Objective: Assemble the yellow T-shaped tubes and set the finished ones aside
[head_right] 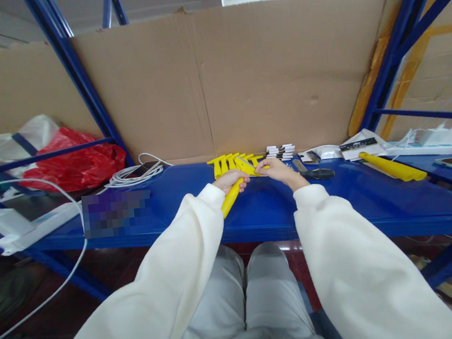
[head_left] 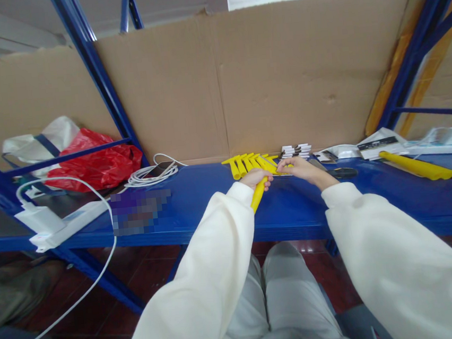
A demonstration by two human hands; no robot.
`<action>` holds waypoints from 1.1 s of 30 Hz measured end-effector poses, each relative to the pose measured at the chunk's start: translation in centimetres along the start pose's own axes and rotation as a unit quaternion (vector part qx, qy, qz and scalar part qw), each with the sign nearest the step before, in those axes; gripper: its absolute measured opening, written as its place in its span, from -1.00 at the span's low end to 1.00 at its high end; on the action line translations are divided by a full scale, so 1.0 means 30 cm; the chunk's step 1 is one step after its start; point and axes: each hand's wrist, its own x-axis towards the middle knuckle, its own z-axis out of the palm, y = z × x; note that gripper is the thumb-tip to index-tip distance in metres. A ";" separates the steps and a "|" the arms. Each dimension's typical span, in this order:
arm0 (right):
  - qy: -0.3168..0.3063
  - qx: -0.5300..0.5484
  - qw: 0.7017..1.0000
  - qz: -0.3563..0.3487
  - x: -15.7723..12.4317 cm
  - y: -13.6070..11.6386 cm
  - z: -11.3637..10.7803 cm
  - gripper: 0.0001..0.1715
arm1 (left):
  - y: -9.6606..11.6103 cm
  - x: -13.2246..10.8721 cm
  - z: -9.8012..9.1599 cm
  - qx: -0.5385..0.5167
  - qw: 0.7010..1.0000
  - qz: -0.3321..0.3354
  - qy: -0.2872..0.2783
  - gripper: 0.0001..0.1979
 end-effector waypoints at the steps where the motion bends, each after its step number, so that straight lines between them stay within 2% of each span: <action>1: 0.003 0.003 1.000 0.003 -0.001 -0.001 0.001 -0.86 | 0.001 -0.003 0.001 -0.003 1.000 0.000 -0.002 -0.71; 9: 0.003 0.013 1.000 0.005 0.004 0.008 0.007 -0.82 | 0.014 -0.026 0.010 -0.022 1.000 -0.008 -0.016 -0.70; 16: 0.055 0.056 0.996 0.036 0.015 0.040 0.026 -0.72 | 0.019 -0.037 0.016 -0.036 0.999 -0.009 -0.013 -0.71; 23: -0.003 0.047 0.998 0.032 -0.005 0.037 0.019 -0.65 | 0.018 -0.033 0.009 -0.067 0.997 -0.010 -0.028 -0.75; 26: 0.008 0.025 0.999 0.026 0.002 0.040 0.018 -0.69 | 0.019 -0.032 0.006 -0.087 0.996 -0.005 -0.026 -0.76; 29: 0.046 -0.020 0.998 0.023 0.019 0.050 0.005 -0.66 | 0.020 -0.033 0.003 -0.101 0.995 0.003 -0.020 -0.75; 33: 0.105 -0.166 0.979 0.053 0.031 0.072 -0.068 -0.73 | 0.021 -0.029 -0.003 -0.107 0.994 0.003 0.005 -0.73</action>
